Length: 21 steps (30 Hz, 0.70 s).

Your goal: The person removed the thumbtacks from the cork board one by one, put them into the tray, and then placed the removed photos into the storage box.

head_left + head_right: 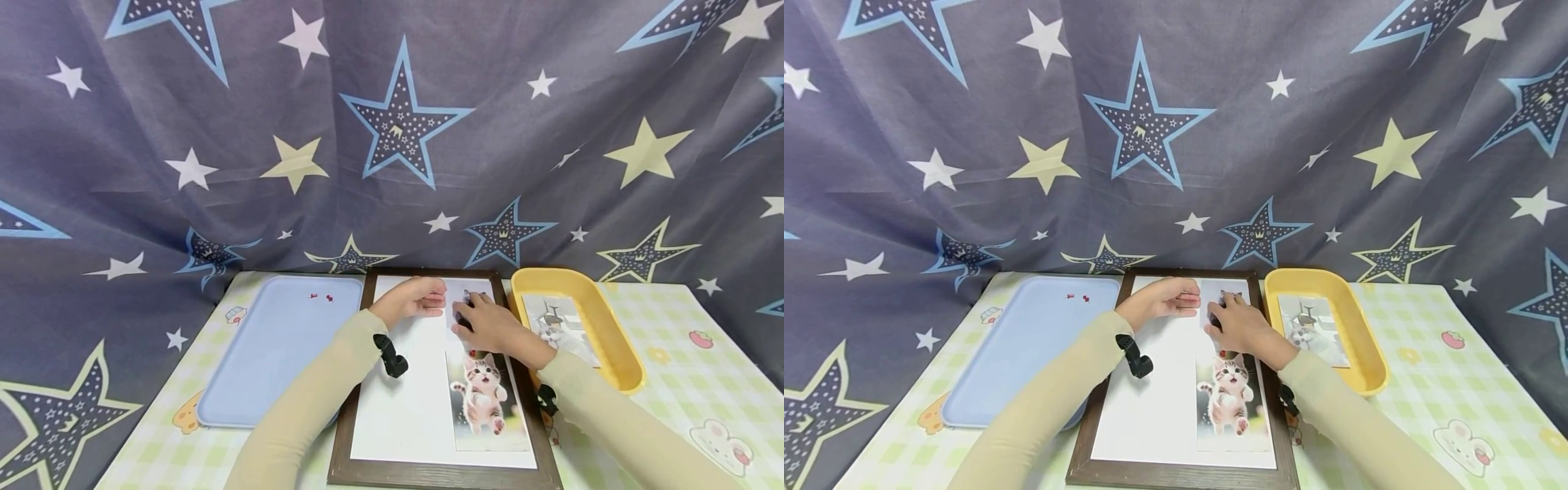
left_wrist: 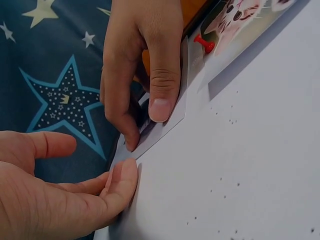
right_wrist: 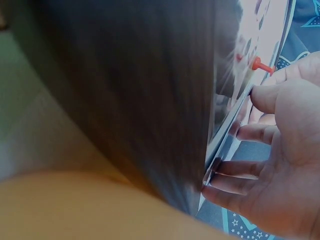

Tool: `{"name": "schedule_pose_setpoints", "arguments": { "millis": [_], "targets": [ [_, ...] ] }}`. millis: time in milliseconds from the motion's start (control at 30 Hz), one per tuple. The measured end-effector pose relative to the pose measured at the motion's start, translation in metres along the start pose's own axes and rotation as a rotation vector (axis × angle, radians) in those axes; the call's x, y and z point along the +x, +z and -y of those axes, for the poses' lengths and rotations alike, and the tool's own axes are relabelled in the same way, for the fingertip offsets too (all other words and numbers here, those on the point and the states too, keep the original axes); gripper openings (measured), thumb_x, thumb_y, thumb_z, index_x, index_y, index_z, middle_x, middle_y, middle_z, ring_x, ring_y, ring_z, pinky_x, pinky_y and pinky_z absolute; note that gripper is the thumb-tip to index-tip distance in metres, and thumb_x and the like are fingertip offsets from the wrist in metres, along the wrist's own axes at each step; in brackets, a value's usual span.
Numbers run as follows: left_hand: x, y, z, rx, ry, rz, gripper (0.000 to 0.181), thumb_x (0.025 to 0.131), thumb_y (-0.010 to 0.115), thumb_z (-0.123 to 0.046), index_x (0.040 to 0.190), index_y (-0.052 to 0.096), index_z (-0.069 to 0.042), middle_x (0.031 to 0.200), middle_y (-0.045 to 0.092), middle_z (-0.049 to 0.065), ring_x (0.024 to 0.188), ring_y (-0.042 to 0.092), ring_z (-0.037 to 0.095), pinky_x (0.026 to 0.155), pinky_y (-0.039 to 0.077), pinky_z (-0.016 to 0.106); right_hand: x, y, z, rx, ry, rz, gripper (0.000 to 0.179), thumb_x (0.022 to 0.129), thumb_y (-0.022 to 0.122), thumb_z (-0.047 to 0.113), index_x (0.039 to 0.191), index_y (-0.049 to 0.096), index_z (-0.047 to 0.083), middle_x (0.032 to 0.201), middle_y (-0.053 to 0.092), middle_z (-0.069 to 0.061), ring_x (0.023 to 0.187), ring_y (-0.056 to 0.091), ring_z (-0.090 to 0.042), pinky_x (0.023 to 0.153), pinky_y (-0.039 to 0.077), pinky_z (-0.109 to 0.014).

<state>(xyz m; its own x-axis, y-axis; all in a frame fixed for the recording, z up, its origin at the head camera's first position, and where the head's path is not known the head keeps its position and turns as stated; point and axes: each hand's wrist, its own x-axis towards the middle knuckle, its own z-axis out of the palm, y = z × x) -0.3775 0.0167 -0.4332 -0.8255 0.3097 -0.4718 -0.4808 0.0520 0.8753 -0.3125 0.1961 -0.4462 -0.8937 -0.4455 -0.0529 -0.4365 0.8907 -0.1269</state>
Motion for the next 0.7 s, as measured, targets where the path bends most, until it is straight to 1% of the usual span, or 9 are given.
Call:
{"name": "schedule_pose_setpoints", "arguments": {
  "millis": [133, 233, 333, 433, 533, 600, 700],
  "targets": [
    [0.0002, 0.0001, 0.0007, 0.016, 0.005, 0.014, 0.039, 0.095, 0.056, -0.009, 0.131, 0.057, 0.007, 0.118, 0.056, 0.012, 0.108, 0.057, 0.023, 0.113, 0.048, 0.045, 0.0005, 0.0001, -0.0004, -0.003, 0.001, -0.001, 0.055, 0.105, 0.053, 0.039, 0.149, 0.051, 0.006, 0.151, 0.042, -0.034, 0.138, 0.044, -0.050, 0.107, 0.047, -0.063],
    [0.0000, 0.0008, 0.0007, 0.028, 0.007, 0.020, 0.036, 0.095, 0.057, -0.011, 0.127, 0.059, 0.005, 0.117, 0.056, 0.011, 0.105, 0.057, 0.021, 0.114, 0.048, 0.044, 0.0009, 0.0002, -0.0004, -0.003, 0.003, 0.000, 0.055, 0.105, 0.053, 0.039, 0.149, 0.051, 0.006, 0.151, 0.042, -0.034, 0.138, 0.044, -0.050, 0.107, 0.047, -0.063],
    [0.0014, 0.0016, 0.0010, 0.033, 0.005, 0.016, 0.026, 0.094, 0.058, -0.012, 0.116, 0.061, 0.002, 0.117, 0.057, 0.011, 0.101, 0.056, 0.020, 0.113, 0.048, 0.044, 0.0010, 0.0004, -0.0004, -0.001, 0.003, 0.002, 0.055, 0.105, 0.053, 0.039, 0.149, 0.050, 0.006, 0.152, 0.042, -0.034, 0.139, 0.044, -0.051, 0.107, 0.046, -0.063],
    [0.0034, 0.0020, 0.0015, 0.024, 0.007, 0.014, 0.011, 0.095, 0.058, -0.011, 0.103, 0.061, -0.004, 0.113, 0.056, 0.009, 0.101, 0.056, 0.019, 0.113, 0.049, 0.044, 0.0006, 0.0005, -0.0005, 0.000, -0.002, -0.001, 0.055, 0.105, 0.053, 0.039, 0.149, 0.050, 0.006, 0.152, 0.042, -0.034, 0.139, 0.044, -0.051, 0.107, 0.046, -0.063],
    [0.0049, 0.0021, 0.0021, 0.005, 0.010, 0.026, 0.005, 0.095, 0.055, -0.007, 0.097, 0.060, -0.008, 0.110, 0.054, 0.007, 0.104, 0.055, 0.020, 0.114, 0.048, 0.043, -0.0003, 0.0001, -0.0006, 0.004, -0.004, -0.006, 0.054, 0.105, 0.053, 0.038, 0.149, 0.051, 0.006, 0.151, 0.042, -0.034, 0.139, 0.044, -0.051, 0.107, 0.046, -0.063],
    [0.0053, 0.0022, 0.0027, 0.002, 0.015, 0.034, 0.006, 0.095, 0.054, -0.005, 0.097, 0.060, -0.008, 0.113, 0.054, 0.008, 0.108, 0.055, 0.021, 0.115, 0.047, 0.043, -0.0007, 0.0000, -0.0005, 0.006, -0.005, -0.009, 0.054, 0.105, 0.053, 0.038, 0.149, 0.051, 0.006, 0.151, 0.042, -0.035, 0.139, 0.044, -0.051, 0.108, 0.046, -0.063],
    [0.0060, 0.0024, 0.0033, -0.010, 0.009, 0.040, 0.011, 0.097, 0.052, -0.004, 0.105, 0.060, -0.002, 0.127, 0.055, 0.016, 0.121, 0.054, 0.026, 0.116, 0.045, 0.043, -0.0006, 0.0006, -0.0006, 0.004, -0.004, -0.009, 0.054, 0.105, 0.053, 0.038, 0.149, 0.051, 0.006, 0.151, 0.042, -0.035, 0.139, 0.043, -0.051, 0.108, 0.046, -0.063]
  ]
}}
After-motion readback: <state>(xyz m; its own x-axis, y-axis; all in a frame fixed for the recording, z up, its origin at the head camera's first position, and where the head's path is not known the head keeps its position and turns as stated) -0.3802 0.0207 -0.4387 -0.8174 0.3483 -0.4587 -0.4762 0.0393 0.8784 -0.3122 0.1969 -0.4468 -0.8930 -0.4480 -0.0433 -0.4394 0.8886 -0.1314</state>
